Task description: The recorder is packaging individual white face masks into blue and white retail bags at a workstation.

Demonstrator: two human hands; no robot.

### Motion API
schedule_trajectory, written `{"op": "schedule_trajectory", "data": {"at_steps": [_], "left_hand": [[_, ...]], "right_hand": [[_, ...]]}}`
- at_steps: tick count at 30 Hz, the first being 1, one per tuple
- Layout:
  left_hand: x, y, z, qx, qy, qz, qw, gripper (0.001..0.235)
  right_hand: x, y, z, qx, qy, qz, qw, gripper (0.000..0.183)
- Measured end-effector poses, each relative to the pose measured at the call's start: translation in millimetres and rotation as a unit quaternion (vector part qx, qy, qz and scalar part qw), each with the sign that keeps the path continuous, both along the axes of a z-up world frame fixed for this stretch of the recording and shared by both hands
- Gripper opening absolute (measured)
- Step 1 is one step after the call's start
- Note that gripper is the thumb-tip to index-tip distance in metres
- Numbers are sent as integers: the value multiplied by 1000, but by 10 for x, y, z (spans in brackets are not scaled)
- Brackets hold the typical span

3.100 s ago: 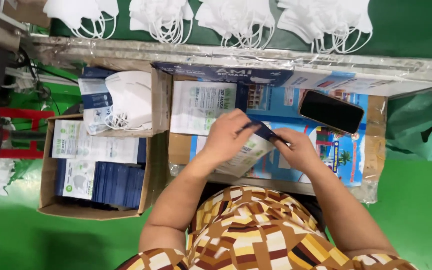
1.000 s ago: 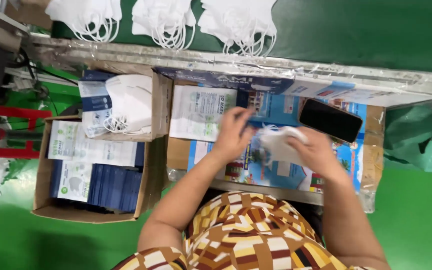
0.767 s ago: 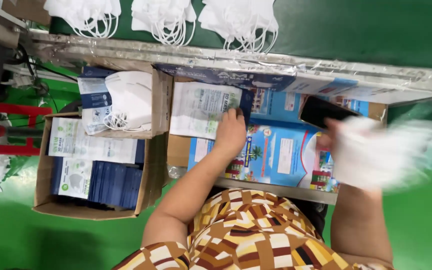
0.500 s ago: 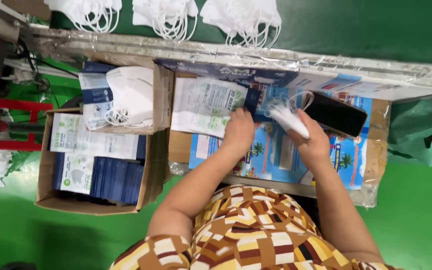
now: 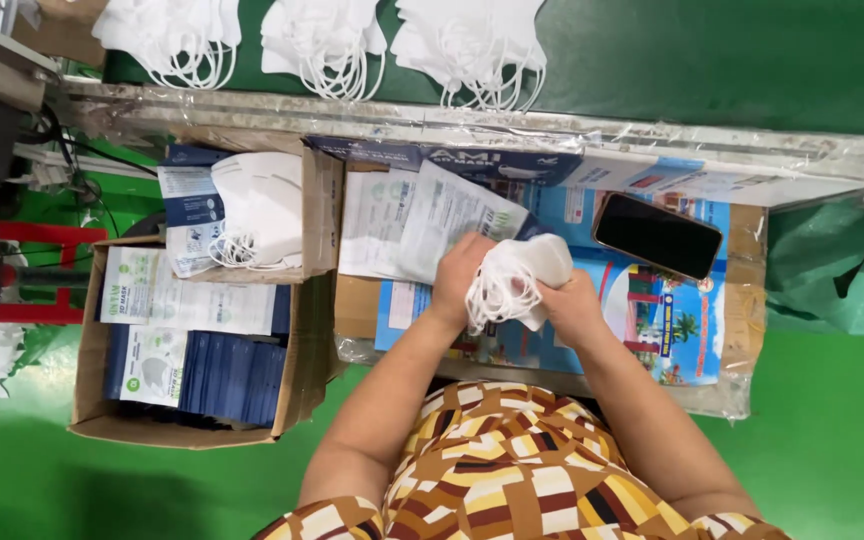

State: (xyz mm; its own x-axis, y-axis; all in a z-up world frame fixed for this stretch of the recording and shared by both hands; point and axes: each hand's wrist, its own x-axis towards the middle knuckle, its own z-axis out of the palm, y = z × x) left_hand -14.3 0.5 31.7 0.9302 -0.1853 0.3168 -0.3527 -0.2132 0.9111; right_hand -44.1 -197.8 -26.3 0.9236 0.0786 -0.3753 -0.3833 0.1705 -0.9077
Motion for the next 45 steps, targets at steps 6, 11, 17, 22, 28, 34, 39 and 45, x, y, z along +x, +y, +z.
{"op": "schedule_trajectory", "data": {"at_steps": [6,11,17,22,28,34,39,45], "left_hand": [[-50,-47,67,232,-37,-68,970,9],[-68,-3,-215,42,121,-83,988,24],[125,-88,-42,118,-98,-49,987,22],[104,-98,53,68,0,-42,997,11],[-97,-292,120,222,-134,-104,960,10],[0,-169,364,134,110,32,984,16],[-82,-288,566,243,-41,-86,965,10],[-49,-122,733,177,35,-21,983,9]], "right_hand": [[149,-123,3,-346,-118,-67,928,18],[-102,-127,-429,-166,-4,89,982,20],[-228,-220,174,-268,-166,102,944,27],[-222,-361,744,-82,-138,116,980,35],[-270,-209,265,-439,-133,311,832,25],[-216,-375,808,-231,-278,117,925,25],[-128,-206,438,-207,-309,108,922,22],[-148,-615,400,-315,-212,174,908,16]]}}
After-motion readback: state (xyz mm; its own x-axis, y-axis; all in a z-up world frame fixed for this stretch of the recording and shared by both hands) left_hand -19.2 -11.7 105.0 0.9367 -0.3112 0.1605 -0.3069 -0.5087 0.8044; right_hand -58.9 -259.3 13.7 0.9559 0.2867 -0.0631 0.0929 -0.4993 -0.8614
